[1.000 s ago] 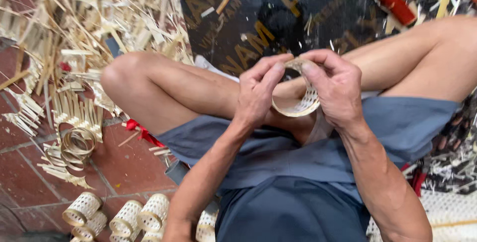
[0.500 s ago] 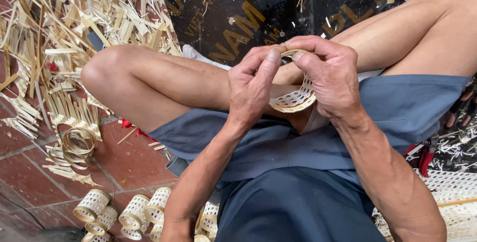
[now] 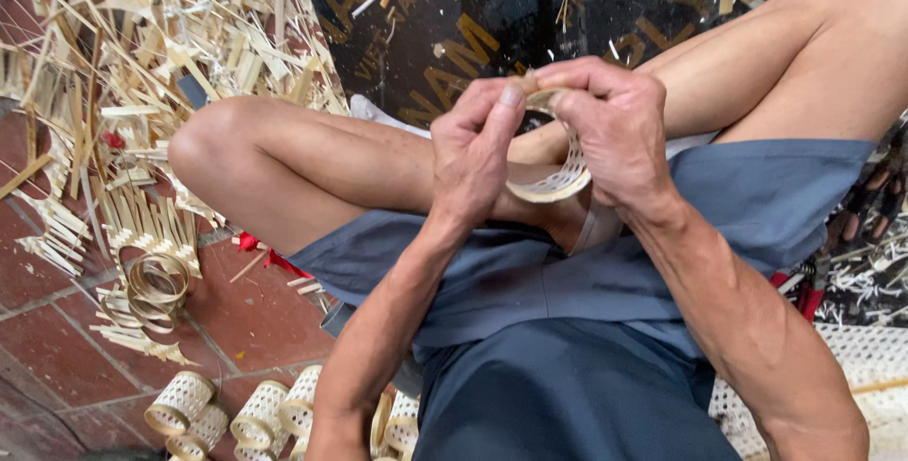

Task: The person sits on the workshop floor making woven bamboo basket components. They trim bamboo strips with a small knife, bend strips around a plastic pipe to curve them, and press and fit a bamboo rim ring onto a perforated woven basket body, setting the finished basket aside.

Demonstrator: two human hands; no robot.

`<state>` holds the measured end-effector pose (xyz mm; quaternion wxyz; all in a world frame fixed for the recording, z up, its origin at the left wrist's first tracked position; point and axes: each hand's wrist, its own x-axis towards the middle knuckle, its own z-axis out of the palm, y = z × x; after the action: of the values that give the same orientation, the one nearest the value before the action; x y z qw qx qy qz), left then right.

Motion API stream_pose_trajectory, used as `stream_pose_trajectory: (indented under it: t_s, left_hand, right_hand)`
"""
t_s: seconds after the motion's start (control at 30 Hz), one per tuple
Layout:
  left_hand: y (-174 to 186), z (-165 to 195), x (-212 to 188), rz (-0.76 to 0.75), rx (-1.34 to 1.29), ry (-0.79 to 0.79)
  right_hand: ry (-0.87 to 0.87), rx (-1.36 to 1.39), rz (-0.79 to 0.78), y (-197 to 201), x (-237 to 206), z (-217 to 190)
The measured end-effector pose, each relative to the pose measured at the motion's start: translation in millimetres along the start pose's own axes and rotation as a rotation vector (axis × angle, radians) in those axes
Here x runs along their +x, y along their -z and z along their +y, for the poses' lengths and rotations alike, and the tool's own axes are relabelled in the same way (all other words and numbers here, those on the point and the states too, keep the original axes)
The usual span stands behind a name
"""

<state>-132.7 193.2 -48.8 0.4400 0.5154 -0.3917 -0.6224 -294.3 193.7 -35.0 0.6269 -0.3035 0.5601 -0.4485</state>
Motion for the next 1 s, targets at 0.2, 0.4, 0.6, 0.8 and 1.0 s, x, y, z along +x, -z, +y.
stream_pose_trajectory:
  t_s: [0.2,0.4,0.6,0.8,1.0]
  left_hand:
    - [3.5,-4.3,1.2,-0.007,-0.011,-0.018]
    - [16.5,1.5,22.5,0.035,-0.34,0.354]
    - [21.6,14.5,30.7,-0.146,-0.482,0.424]
    - [23.7,31.2,29.7,-0.116,-0.558,0.429]
    - [33.2,41.1,1.2,-0.04,-0.06,0.084]
  right_hand:
    - [-0.034,0.047,-0.062,-3.5,7.6,-15.9]
    - [0.177,-0.373,-0.251,20.7,23.3,-41.9]
    - [0.373,-0.776,-0.188,23.8,26.1,-46.2]
    - [0.61,-0.926,-0.117,14.6,22.7,-70.3]
    - [0.765,-1.017,-0.011,-3.5,2.1,-94.8]
